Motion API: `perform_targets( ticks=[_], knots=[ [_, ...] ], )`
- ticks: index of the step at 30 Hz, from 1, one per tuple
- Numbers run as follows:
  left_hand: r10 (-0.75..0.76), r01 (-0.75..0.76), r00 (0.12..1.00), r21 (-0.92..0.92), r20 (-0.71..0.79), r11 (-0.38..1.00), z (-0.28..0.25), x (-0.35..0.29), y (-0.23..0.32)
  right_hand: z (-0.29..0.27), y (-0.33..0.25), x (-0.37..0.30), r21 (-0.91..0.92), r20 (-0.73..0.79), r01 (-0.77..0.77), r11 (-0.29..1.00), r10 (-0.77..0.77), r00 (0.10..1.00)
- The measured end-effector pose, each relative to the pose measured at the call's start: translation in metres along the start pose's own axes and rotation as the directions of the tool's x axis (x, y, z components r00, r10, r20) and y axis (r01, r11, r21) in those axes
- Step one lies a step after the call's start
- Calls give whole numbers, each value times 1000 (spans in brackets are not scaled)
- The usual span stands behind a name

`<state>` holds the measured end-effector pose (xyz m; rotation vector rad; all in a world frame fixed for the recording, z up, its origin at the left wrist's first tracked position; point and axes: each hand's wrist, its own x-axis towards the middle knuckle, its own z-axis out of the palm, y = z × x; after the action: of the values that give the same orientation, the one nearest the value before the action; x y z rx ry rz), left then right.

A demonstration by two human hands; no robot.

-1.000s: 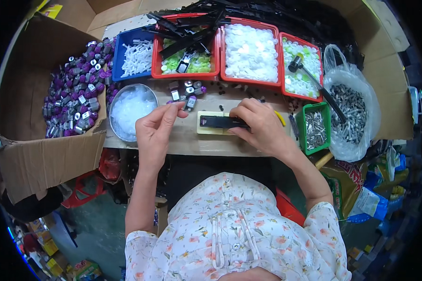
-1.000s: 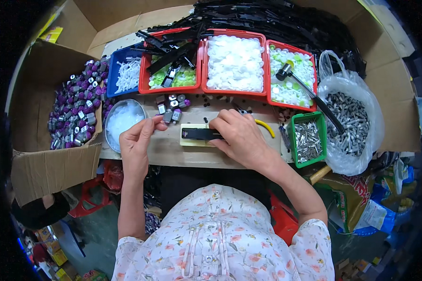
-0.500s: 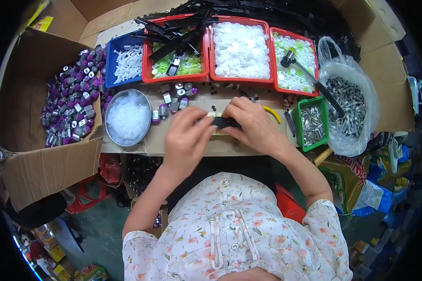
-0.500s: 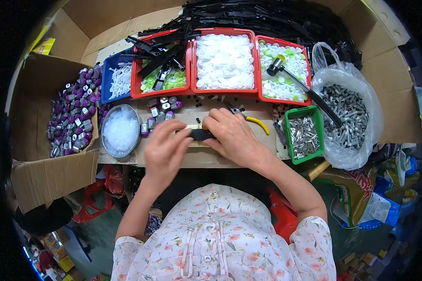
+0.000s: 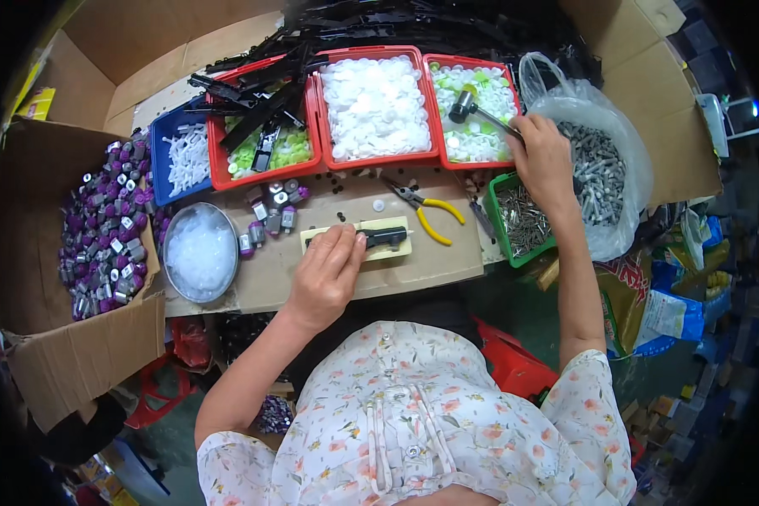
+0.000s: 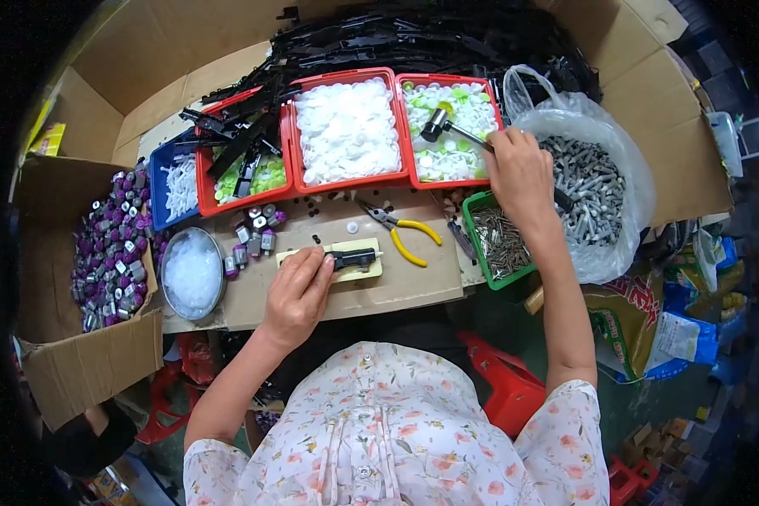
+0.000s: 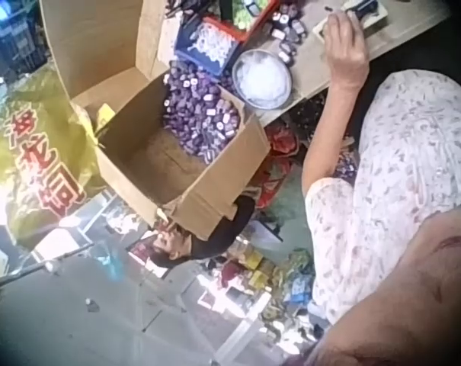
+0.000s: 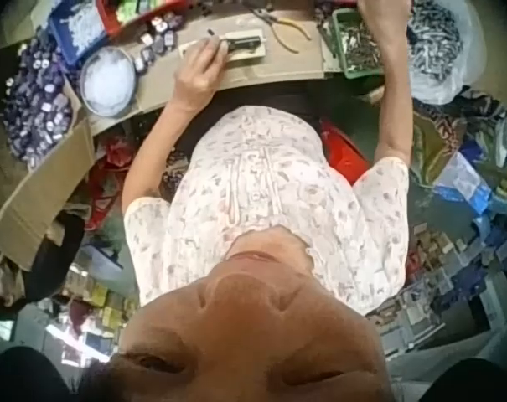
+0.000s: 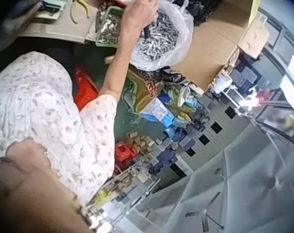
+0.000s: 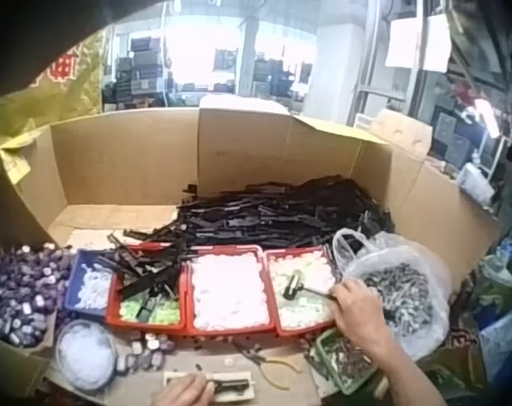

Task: Assembling small electronic or plastic toy components at a factory workbench using a jig and pliers.

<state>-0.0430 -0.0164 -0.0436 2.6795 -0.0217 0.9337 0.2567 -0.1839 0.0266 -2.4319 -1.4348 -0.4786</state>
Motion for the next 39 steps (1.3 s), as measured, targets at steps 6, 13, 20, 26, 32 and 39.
perform_targets(
  ticks=[6,13,20,26,32,39],
  knots=[
    [-9,8,1000,-16,-22,1000,-1,3,-1,3,14,7,-89,100,14,996,-5,995],
    [25,-25,1000,-14,5,1000,0,0,-3,-8,4,6,5,86,-111,994,110,990],
    [6,-6,1000,-6,20,1000,-3,-1,-3,-41,-60,-41,482,214,-32,875,-82,973],
    [8,-8,1000,0,-10,1000,-1,3,-1,-21,-103,-73,524,519,-44,850,-278,808],
    [3,-3,1000,-3,-13,1000,-4,-1,-2,-55,-125,-65,476,3,228,849,-261,965],
    [22,-21,1000,9,-19,1000,-3,-1,-2,-54,-125,-73,411,238,112,905,-225,945]
  ],
)
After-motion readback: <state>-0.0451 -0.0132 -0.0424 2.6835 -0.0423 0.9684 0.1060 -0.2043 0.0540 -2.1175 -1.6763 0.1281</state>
